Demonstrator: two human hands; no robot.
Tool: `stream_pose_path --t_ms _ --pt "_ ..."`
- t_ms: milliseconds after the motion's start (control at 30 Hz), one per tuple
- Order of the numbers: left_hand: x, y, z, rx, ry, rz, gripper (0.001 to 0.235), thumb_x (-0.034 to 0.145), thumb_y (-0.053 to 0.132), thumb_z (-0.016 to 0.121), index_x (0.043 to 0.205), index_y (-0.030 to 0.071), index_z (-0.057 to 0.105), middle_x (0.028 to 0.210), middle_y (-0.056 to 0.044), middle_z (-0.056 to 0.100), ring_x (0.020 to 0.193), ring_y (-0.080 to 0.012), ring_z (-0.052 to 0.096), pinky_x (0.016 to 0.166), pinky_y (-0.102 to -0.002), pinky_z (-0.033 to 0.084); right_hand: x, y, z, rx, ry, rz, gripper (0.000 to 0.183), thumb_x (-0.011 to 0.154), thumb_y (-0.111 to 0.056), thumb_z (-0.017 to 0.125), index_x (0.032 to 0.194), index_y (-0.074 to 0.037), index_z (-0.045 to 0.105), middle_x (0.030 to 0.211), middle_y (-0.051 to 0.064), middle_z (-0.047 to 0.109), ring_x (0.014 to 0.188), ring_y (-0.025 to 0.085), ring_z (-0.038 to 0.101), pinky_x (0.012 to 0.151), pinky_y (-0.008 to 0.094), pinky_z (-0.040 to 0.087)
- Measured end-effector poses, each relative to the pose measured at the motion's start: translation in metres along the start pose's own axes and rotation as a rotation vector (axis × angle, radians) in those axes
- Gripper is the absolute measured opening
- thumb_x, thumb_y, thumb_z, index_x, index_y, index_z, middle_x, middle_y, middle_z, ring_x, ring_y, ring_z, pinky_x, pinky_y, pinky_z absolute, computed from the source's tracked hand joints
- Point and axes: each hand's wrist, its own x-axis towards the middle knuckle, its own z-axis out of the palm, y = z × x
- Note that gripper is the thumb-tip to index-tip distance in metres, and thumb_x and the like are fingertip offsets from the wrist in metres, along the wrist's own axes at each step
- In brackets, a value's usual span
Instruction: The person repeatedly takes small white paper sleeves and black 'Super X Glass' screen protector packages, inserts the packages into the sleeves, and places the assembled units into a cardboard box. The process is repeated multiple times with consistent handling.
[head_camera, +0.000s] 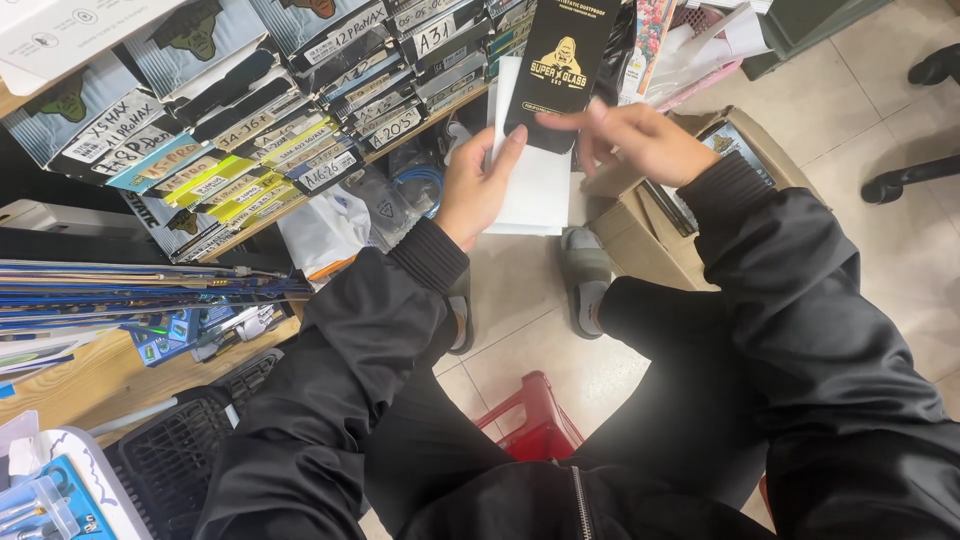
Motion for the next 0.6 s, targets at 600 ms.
stream_pose_path --t_ms 600 --pt "-0.005 0.001 0.007 0.130 -0.089 0.074 0.042 0.100 0.048 0.051 0.078 0.013 0.054 0.070 0.005 0.048 0.069 -0.0093 0.043 0.065 -0.025 0.034 0.002 0.041 -0.004 0.309 0.578 0.055 0.063 0.113 -0.051 0.031 0.169 -0.025 0.021 0.087 -0.002 0.027 0.073 0.013 0.043 0.069 0.025 0.041"
